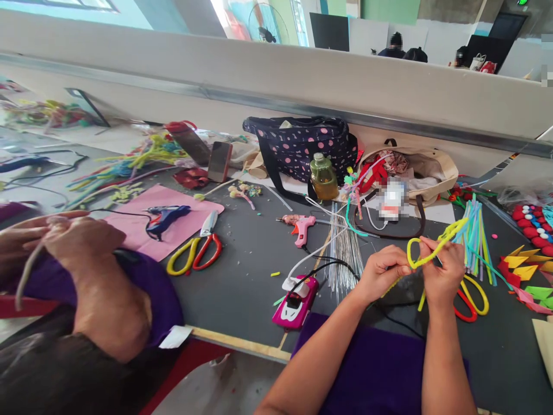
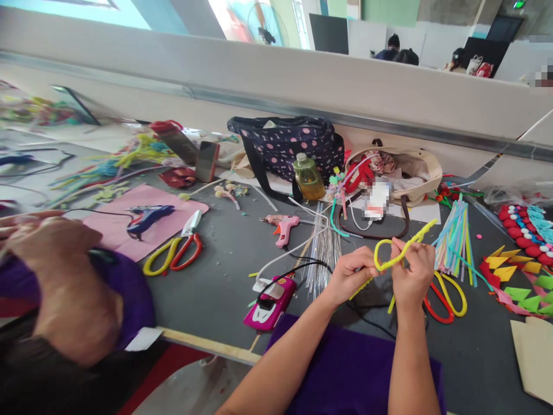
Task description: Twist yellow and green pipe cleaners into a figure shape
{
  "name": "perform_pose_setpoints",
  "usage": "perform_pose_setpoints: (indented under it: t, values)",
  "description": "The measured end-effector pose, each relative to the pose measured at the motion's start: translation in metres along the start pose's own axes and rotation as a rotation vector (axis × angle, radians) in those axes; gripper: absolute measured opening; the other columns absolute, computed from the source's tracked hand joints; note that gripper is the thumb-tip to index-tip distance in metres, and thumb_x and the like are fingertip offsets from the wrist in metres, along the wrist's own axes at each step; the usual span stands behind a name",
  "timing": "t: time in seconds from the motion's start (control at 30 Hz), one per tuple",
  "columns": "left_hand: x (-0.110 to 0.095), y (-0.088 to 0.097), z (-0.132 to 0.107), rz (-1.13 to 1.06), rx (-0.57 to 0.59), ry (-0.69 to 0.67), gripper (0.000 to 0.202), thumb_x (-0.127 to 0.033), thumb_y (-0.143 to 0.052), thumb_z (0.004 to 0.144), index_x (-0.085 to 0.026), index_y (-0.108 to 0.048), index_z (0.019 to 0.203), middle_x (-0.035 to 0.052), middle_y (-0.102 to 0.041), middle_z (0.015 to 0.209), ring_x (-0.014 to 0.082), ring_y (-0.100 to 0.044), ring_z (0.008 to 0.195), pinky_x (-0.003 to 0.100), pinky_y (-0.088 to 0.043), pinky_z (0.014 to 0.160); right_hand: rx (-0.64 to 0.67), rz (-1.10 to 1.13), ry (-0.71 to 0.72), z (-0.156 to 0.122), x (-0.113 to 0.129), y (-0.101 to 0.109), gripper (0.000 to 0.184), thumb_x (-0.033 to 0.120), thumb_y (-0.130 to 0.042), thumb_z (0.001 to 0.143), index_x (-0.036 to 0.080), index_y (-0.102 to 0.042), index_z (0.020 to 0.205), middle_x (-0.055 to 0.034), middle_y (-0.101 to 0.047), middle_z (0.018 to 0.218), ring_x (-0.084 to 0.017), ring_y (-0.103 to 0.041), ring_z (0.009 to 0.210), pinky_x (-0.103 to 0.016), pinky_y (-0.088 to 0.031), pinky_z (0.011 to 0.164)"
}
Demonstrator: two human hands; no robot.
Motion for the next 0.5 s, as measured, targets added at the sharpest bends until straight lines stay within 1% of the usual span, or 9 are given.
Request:
perform_pose_setpoints:
  t: [0.1,0.17,0.23,0.3,0.33,0.37,0.43,0.5]
  values:
    - [0.000,0.001,0.000,-0.002,-0.022,-0.017,0.026,-0.040,-0.064,0.085,-0.017,-0.073,0.075,0.0075,-0.067,0.072,0.0183,-0.059,0.073,0.033,-0.045,0.073,-0.031,-0.024,-0.031,0.000,-0.002,0.002,0.012,0.028,-0.060,0.088,0.022,-0.070,0.084,-0.0050,-0.068,0.078,-0.022,-0.054,0.080,-0.037,-0.044,0.077]
    - [0.001,0.003,0.000,0.000,-0.057,-0.031,0.024,-0.039,-0.066,0.084,-0.017,-0.073,0.076,0.0082,-0.066,0.079,0.0178,-0.059,0.075,0.032,-0.046,0.073,-0.016,-0.023,-0.062,-0.001,-0.007,0.000,0.013,0.029,-0.060,0.087,0.021,-0.067,0.079,-0.0045,-0.066,0.075,-0.021,-0.053,0.079,-0.035,-0.043,0.075]
    - [0.000,0.006,0.000,0.003,-0.108,-0.051,0.022,-0.037,-0.067,0.082,-0.017,-0.073,0.076,0.0105,-0.065,0.098,0.0156,-0.058,0.075,0.032,-0.047,0.074,0.006,0.006,-0.105,-0.003,-0.014,-0.003,0.014,0.031,-0.060,0.086,0.021,-0.065,0.077,-0.0033,-0.063,0.071,-0.021,-0.052,0.075,-0.033,-0.043,0.071]
    - [-0.001,0.007,0.000,-0.007,-0.143,-0.073,0.020,-0.034,-0.068,0.082,-0.016,-0.072,0.074,0.0126,-0.060,0.118,0.0134,-0.058,0.074,0.033,-0.048,0.076,0.029,0.049,-0.147,-0.005,-0.021,-0.006,0.015,0.032,-0.060,0.086,0.020,-0.064,0.077,-0.0022,-0.061,0.069,-0.019,-0.052,0.072,-0.031,-0.043,0.068]
    - [-0.002,0.008,0.000,-0.015,-0.144,-0.078,0.019,-0.033,-0.068,0.083,-0.016,-0.071,0.074,0.0130,-0.058,0.123,0.0133,-0.059,0.075,0.034,-0.048,0.077,0.048,0.068,-0.162,-0.006,-0.023,-0.008,0.016,0.032,-0.059,0.086,0.020,-0.064,0.078,-0.0020,-0.061,0.069,-0.019,-0.052,0.071,-0.031,-0.043,0.068]
    - [-0.002,0.008,0.000,-0.020,-0.138,-0.078,0.018,-0.032,-0.067,0.083,-0.016,-0.070,0.074,0.0131,-0.058,0.125,0.0144,-0.060,0.077,0.034,-0.048,0.079,0.071,0.077,-0.172,-0.007,-0.024,-0.010,0.015,0.032,-0.059,0.086,0.020,-0.064,0.079,-0.0019,-0.061,0.070,-0.018,-0.053,0.071,-0.031,-0.043,0.067]
    - [-0.002,0.008,0.000,-0.020,-0.129,-0.065,0.018,-0.031,-0.066,0.084,-0.016,-0.069,0.075,0.0127,-0.062,0.120,0.0181,-0.062,0.086,0.036,-0.048,0.083,0.114,0.062,-0.166,-0.007,-0.022,-0.013,0.015,0.031,-0.057,0.087,0.020,-0.064,0.080,-0.0024,-0.062,0.073,-0.019,-0.053,0.074,-0.031,-0.044,0.069]
    - [-0.001,0.009,0.000,-0.022,-0.137,-0.043,0.019,-0.033,-0.066,0.084,-0.017,-0.068,0.076,0.0124,-0.064,0.115,0.0212,-0.063,0.093,0.038,-0.048,0.086,0.107,0.028,-0.132,-0.005,-0.017,-0.012,0.014,0.030,-0.056,0.088,0.020,-0.065,0.083,-0.0038,-0.064,0.077,-0.020,-0.054,0.079,-0.033,-0.045,0.074]
Point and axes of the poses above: each hand's wrist, its own z-axis towards the middle knuckle, its own y-axis out of the back of the hand, x = y × z, the point moved 6 cm from there along z, towards the middle knuckle
